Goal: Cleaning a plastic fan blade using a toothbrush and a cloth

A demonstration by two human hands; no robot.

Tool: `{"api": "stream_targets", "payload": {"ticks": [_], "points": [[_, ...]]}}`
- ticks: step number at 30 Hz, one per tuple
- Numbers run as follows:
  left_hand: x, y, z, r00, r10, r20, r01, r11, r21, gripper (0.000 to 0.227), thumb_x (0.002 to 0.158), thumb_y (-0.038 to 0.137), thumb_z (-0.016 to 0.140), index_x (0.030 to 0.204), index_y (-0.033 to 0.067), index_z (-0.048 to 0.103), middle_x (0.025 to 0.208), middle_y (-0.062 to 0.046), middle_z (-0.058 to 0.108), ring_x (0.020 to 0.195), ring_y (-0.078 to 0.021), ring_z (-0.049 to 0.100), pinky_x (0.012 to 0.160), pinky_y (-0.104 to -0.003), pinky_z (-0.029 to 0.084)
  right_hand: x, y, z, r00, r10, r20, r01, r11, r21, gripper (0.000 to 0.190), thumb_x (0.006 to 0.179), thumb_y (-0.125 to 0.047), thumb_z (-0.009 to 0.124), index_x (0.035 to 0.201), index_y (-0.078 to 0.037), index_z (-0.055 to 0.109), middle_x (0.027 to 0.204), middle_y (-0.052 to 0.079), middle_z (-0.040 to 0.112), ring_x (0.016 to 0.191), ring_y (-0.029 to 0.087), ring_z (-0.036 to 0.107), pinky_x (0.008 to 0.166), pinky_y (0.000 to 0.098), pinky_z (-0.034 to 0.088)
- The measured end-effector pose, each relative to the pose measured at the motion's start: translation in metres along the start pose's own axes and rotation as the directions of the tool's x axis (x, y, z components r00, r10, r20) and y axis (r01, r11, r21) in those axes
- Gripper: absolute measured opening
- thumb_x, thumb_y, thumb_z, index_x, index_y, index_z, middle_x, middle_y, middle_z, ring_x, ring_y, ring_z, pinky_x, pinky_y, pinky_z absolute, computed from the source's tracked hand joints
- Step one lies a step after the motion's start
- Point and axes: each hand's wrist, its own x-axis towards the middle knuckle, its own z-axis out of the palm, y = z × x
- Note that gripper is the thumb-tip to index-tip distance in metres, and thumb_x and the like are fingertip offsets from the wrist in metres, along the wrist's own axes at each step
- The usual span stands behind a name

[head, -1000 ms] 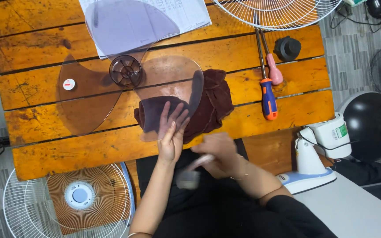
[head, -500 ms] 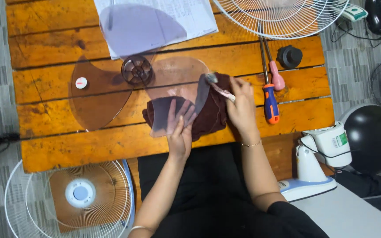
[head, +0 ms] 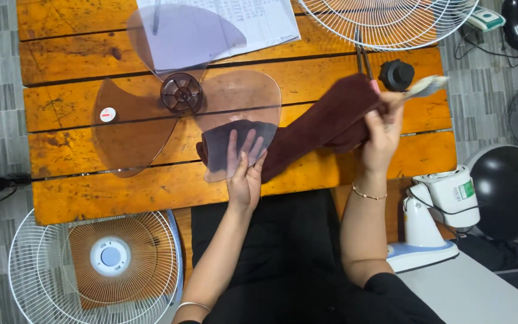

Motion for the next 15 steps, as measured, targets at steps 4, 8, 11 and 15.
{"api": "stream_targets", "payload": {"ticks": [4, 8, 11, 15], "points": [[0.001, -0.001, 0.001, 1.0, 0.009, 0.008, -0.009, 1.0, 0.017, 0.064, 0.109, 0.014, 0.049, 0.166, 0.0188, 0.02, 0.161, -0.026, 0.036, 0.147, -0.0382, 0.04, 0.118, -0.048, 0.044, 0.014, -0.033, 0.055, 0.91, -0.038, 0.412, 0.103, 0.985, -0.136, 0.047, 0.082, 0.002, 0.065, 0.128, 0.0, 0.057, 0.116, 0.021, 0.058, 0.115, 0.038, 0.057, 0.102, 0.0467, 0.046], [0.005, -0.005, -0.008, 0.999, 0.026, 0.031, -0.026, 1.0, -0.011, 0.06, 0.109, 0.014, 0.048, 0.164, 0.0182, 0.024, 0.163, -0.022, 0.036, 0.148, -0.0339, 0.04, 0.121, -0.052, 0.039, 0.014, -0.023, 0.137, 0.697, 0.11, 0.709, 0.494, 0.643, -0.585, 0.041, 0.086, -0.017, 0.068, 0.127, -0.016, 0.067, 0.126, 0.015, 0.058, 0.115, 0.04, 0.059, 0.083, 0.0551, 0.058], [0.003, 0.001, -0.007, 1.0, 0.0, 0.023, 0.002, 0.996, -0.087, 0.048, 0.111, 0.018, 0.047, 0.158, 0.0154, 0.04, 0.159, -0.018, 0.044, 0.145, -0.033, 0.045, 0.122, -0.051, 0.038, -0.008, 0.012, 0.149, 0.692, 0.127, 0.71, 0.568, 0.512, -0.645, 0.039, 0.093, -0.022, 0.065, 0.131, -0.015, 0.063, 0.124, 0.012, 0.055, 0.112, 0.034, 0.059, 0.077, 0.0486, 0.061], [0.002, -0.006, -0.014, 0.999, -0.011, -0.03, 0.009, 0.998, -0.067, 0.048, 0.111, 0.015, 0.046, 0.158, 0.0184, 0.041, 0.153, -0.018, 0.052, 0.141, -0.0331, 0.051, 0.118, -0.049, 0.044, -0.034, 0.0, 0.134, 0.675, 0.135, 0.726, 0.586, 0.5, -0.638, 0.043, 0.089, -0.026, 0.07, 0.127, -0.008, 0.06, 0.108, 0.016, 0.053, 0.104, 0.038, 0.06, 0.074, 0.049, 0.059]]}}
